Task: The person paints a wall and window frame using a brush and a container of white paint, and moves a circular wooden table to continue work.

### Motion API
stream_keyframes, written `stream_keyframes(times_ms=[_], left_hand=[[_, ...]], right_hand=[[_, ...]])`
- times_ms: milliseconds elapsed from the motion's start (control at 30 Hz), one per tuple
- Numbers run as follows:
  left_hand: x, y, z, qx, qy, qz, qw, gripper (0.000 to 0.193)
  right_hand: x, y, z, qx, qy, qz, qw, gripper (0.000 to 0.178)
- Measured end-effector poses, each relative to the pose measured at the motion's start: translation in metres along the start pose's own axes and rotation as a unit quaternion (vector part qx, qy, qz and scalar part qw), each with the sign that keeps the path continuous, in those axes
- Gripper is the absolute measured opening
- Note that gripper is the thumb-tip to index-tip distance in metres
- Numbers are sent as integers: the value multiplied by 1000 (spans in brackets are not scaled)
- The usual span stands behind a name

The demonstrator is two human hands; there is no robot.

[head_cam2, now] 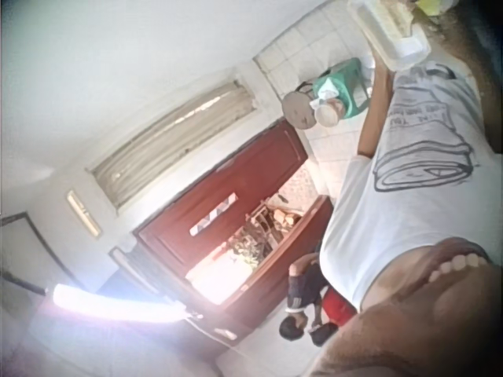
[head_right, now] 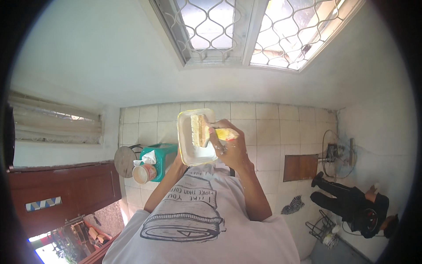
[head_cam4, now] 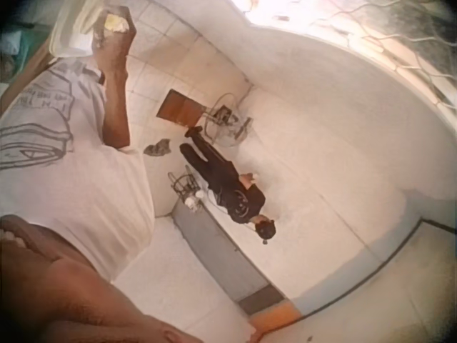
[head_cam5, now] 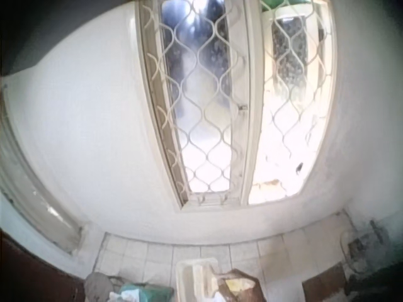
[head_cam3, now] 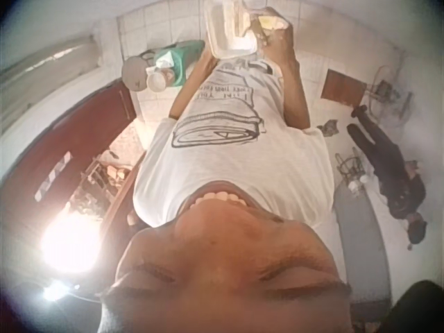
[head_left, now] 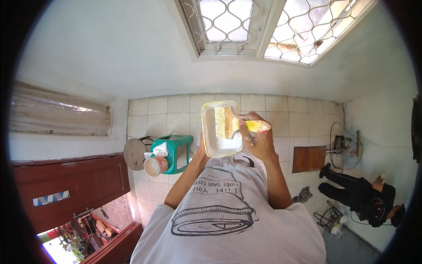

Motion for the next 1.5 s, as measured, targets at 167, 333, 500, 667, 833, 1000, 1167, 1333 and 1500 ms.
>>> stream_keyframes(times_ms=[167,333,500,667,833,1000,1167,1333,1500], left_hand=[[-21,-1,3,19,-11,15,1000,59],[4,7,1,-1,-5,0,1000,58],[-7,7,-1,34,-38,-59,997,54],[-5,15,-7,21,8,4,1000,51],[-7,11,-5,21,21,-4,1000,51],[-6,16,-8,24,15,-10,1000,50],[0,15,-11,32,-12,-40,999,52],[-31,13,-10,-6,27,19,999,53],[15,17,-6,19,0,-44,999,54]], right_hand=[[18,7,-8,11,-40,96,995,11],[6,1,9,15,0,46,999,12],[24,3,3,35,-29,53,998,8],[22,4,-2,25,-23,63,997,7],[30,2,-1,24,-37,-2,999,9],[31,9,-4,31,-37,52,997,8],[27,7,2,2,-34,-20,999,7],[37,12,4,7,-35,29,999,9],[15,4,4,2,38,9,999,9]])
Point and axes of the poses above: each hand's wrist, its own y-axis away from the middle knuckle, its own x-axis out of the palm, z = x × y, the point moved 2 cm from there along -y, towards the middle knuckle, and after that the axes turned 6 degrees about -x, right-handed, at the moved point
